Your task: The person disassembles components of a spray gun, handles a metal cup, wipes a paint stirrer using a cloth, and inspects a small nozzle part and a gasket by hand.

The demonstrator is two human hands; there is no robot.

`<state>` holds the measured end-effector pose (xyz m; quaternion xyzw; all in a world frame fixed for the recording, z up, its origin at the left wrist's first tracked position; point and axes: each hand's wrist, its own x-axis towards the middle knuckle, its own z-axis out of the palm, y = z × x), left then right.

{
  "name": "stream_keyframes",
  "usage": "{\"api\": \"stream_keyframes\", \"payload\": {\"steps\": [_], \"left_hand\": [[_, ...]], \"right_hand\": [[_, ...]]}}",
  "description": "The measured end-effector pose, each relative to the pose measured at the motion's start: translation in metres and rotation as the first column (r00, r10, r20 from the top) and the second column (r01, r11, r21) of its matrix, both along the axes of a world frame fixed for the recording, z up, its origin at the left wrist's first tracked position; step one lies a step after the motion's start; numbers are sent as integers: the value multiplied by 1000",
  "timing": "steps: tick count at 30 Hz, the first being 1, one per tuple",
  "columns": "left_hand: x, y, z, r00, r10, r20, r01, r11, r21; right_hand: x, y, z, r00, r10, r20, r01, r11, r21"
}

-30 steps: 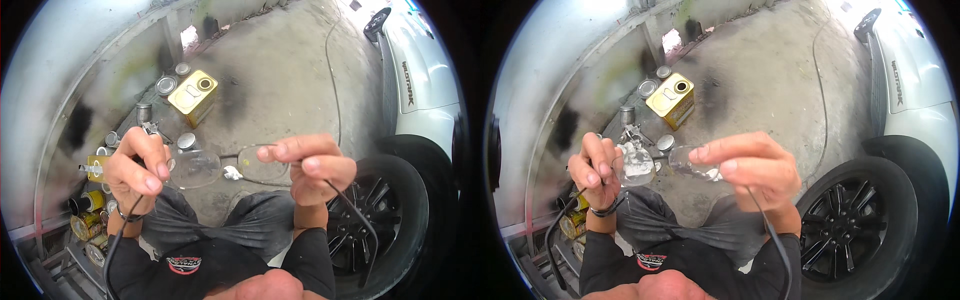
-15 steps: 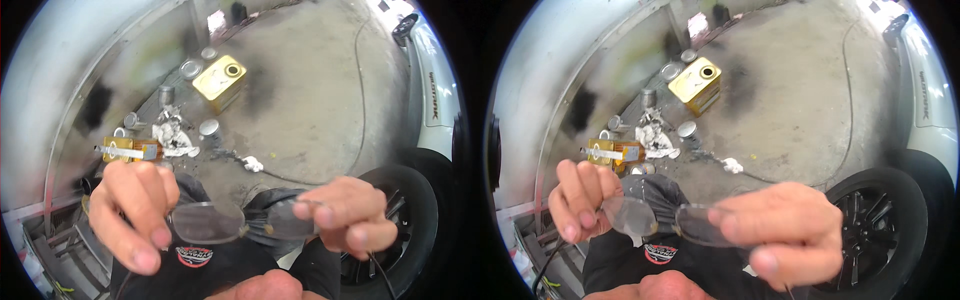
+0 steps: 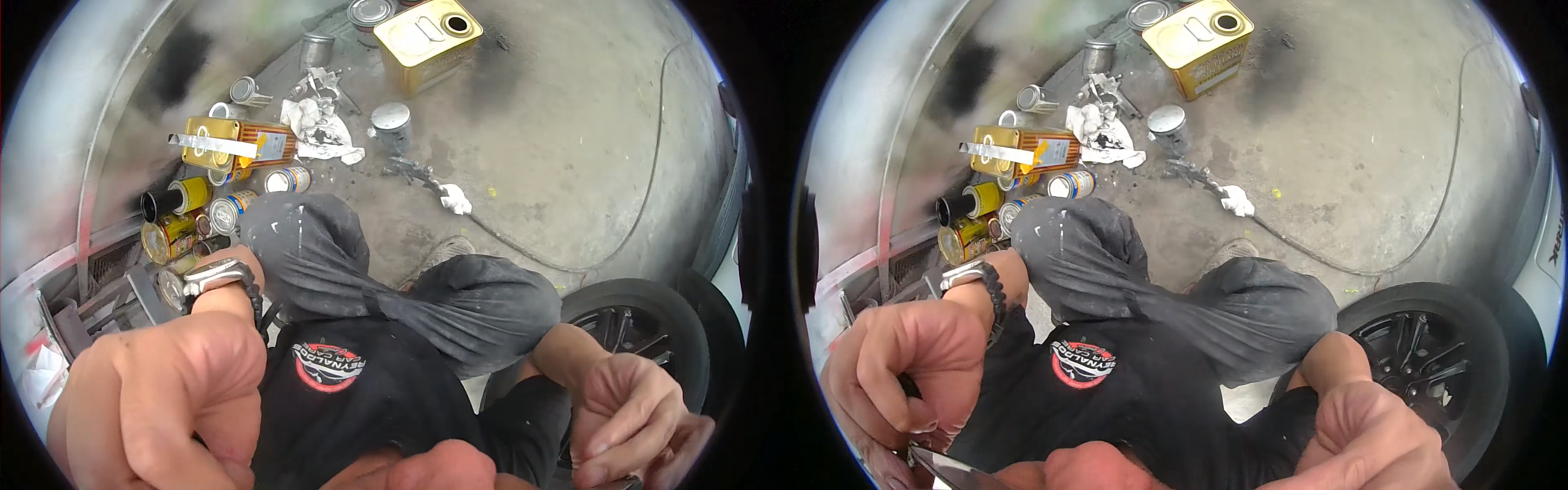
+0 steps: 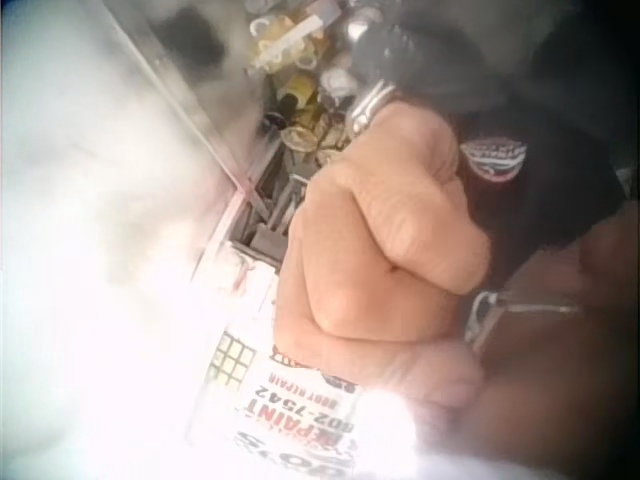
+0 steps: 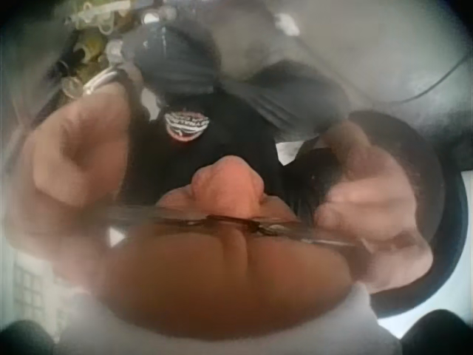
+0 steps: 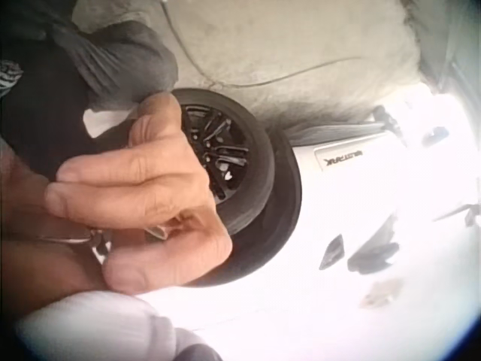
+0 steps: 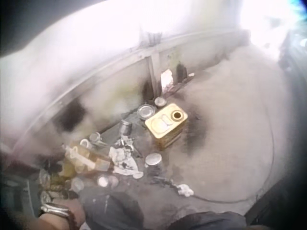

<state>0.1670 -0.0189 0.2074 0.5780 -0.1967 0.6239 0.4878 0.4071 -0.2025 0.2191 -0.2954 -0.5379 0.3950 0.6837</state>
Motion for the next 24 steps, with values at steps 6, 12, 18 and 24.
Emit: {"api": "stream_keyframes", "payload": {"steps": [6,12,18,24], "left_hand": [[-5,-3,1,991,110,82,-116,991,69],[-33,8,12,796,-374,-476,335,927,-169],[35,7,-40,984,-175,-39,138,879,-456],[76,110,-138,663,-531,-527,-336,418,-844]], "right_hand": [[-5,2,-15,996,-90,-2,90,990,104],[4,12,-5,941,-170,292,143,983,110],[40,58,-87,887,-445,121,458,881,-121],[88,100,-347,555,449,700,385,607,-695]]}}
